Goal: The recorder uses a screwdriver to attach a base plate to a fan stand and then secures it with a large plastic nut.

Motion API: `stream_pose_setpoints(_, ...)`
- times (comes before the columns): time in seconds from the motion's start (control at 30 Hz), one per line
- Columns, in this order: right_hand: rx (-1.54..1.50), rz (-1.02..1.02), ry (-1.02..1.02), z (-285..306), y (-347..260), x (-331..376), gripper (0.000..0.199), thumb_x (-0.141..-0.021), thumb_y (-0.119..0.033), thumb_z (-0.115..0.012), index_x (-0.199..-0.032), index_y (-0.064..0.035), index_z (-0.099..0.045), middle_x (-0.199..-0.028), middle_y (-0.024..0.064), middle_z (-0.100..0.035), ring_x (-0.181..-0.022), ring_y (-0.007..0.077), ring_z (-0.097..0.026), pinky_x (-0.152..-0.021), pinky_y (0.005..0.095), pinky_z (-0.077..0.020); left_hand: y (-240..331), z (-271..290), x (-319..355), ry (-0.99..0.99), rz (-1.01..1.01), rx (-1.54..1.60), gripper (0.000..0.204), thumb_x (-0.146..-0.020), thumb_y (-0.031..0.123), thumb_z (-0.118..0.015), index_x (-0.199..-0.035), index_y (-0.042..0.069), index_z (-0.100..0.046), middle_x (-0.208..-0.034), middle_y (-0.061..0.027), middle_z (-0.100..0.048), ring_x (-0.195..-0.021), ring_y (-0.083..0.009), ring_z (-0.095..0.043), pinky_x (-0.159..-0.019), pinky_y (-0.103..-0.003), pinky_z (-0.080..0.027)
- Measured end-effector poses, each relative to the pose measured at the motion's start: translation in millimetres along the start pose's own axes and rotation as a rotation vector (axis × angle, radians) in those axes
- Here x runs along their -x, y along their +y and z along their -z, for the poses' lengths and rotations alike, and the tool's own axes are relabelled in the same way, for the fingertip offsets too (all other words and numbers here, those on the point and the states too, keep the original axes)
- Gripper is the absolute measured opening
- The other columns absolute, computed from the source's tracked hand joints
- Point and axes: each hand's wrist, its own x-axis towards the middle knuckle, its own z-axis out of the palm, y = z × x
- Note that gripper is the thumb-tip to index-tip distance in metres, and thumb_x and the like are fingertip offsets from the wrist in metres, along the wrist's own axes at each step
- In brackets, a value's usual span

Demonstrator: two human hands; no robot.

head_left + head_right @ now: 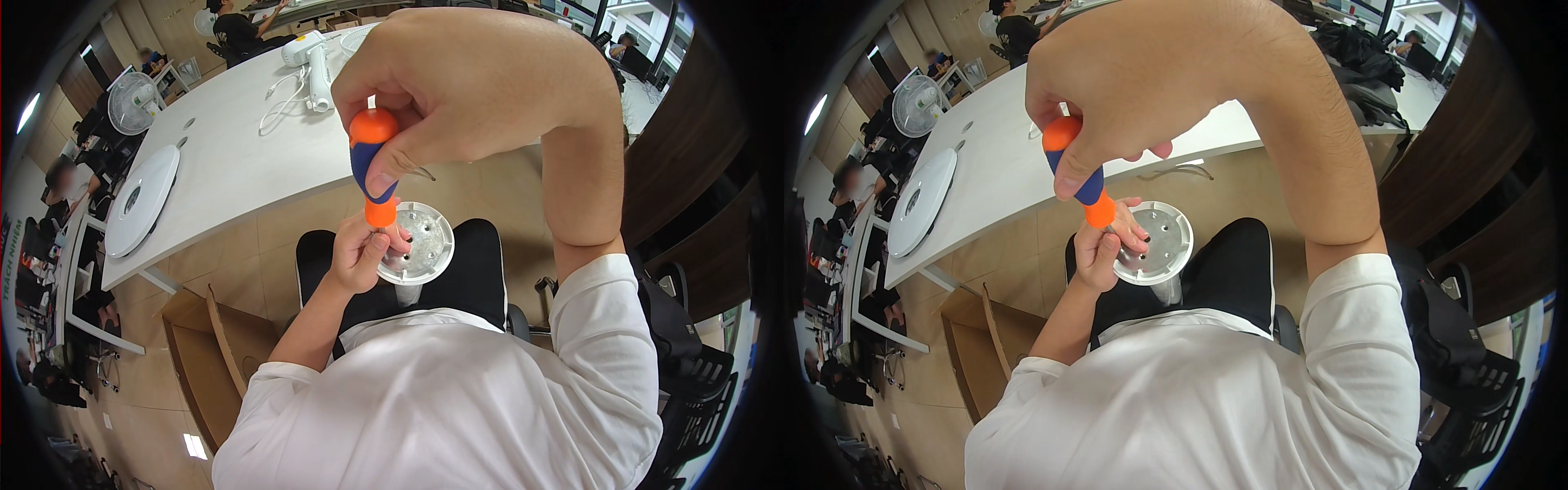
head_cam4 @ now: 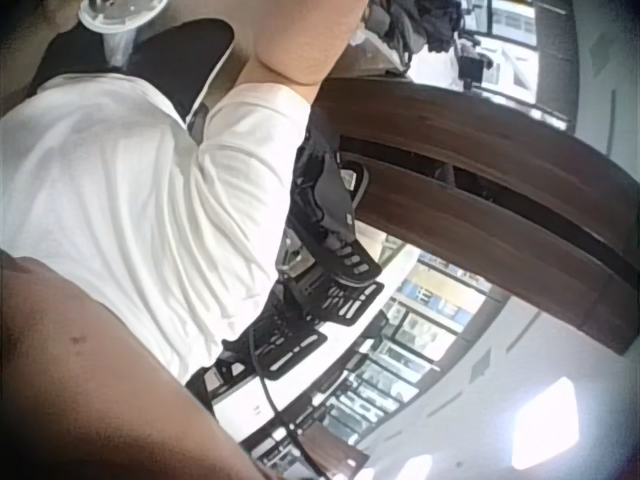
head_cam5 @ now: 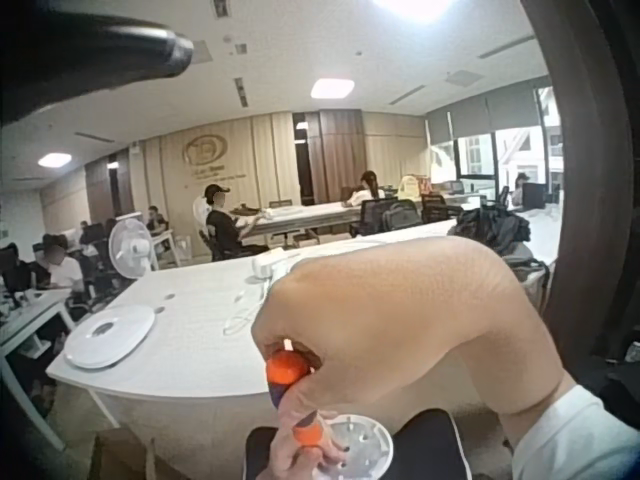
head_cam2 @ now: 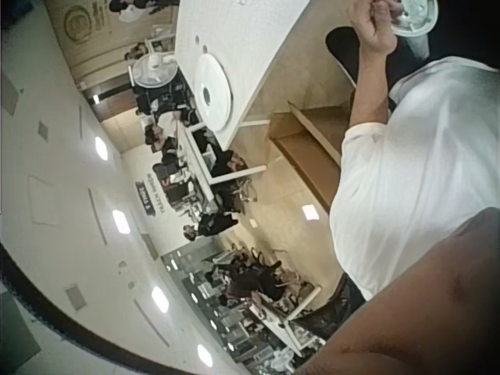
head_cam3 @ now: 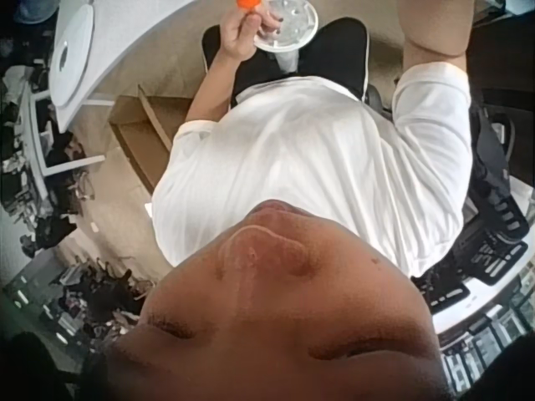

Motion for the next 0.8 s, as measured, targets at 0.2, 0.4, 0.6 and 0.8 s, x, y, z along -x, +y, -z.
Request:
stream_pose_setpoints(0.2, -0.064, -0.019, 0.030, 7.1, -4.2, 6.1, 0.038, -0.087, -0.031, -0.076, -0.100, 0.0041, -0.076, -0.087, 0.0206, -0.073, -0.083, 0.0345, -0.072, -0.075, 0.0406, -0.0564, -0.4, 0.8, 0.4, -0.005, -0.007, -0.006, 0.039, -0.112, 0.036, -0.049, -0.089, 0.010, -0.066, -0.079, -0.0030, -0.073, -0.083, -0.0204, -0.068, -0.112, -0.058, -0.041)
stream_pose_setpoints(0.4, -0.063, -0.434, -0.208, 14.3, -25.8, -24.3, 0.038, -0.089, -0.034, -0.076, -0.095, 0.0033, -0.074, -0.084, 0.0198, -0.072, -0.080, 0.0340, -0.071, -0.072, 0.0412, -0.0543, -0.3, 0.5, 1.6, -0.013, -0.019, -0.018, 0.037, -0.113, 0.035, -0.047, -0.092, 0.010, -0.064, -0.080, -0.0030, -0.073, -0.083, -0.0202, -0.068, -0.112, -0.058, -0.042)
stream_pose_setpoints(0.6, -0.051, -0.114, -0.019, -3.1, -5.6, -7.5, 0.041, -0.091, -0.038, -0.077, -0.092, 0.0031, -0.073, -0.080, 0.0190, -0.071, -0.076, 0.0338, -0.069, -0.070, 0.0415, -0.0527, -1.0, 3.0, 0.3, -0.029, -0.067, -0.049, 0.037, -0.113, 0.035, -0.047, -0.091, 0.010, -0.064, -0.080, -0.0035, -0.073, -0.082, -0.0205, -0.068, -0.112, -0.059, -0.041)
stream_pose_setpoints(0.8, -0.103, 0.054, 0.068, -35.7, 32.2, -28.0, 0.042, -0.082, -0.035, -0.088, -0.091, 0.0008, -0.068, -0.072, 0.0100, -0.066, -0.060, 0.0212, -0.061, -0.059, 0.0339, -0.0507, -4.1, 6.8, 2.8, -0.033, -0.081, -0.059, 0.038, -0.113, 0.036, -0.047, -0.091, 0.010, -0.064, -0.080, -0.0040, -0.074, -0.082, -0.0208, -0.067, -0.113, -0.060, -0.040)
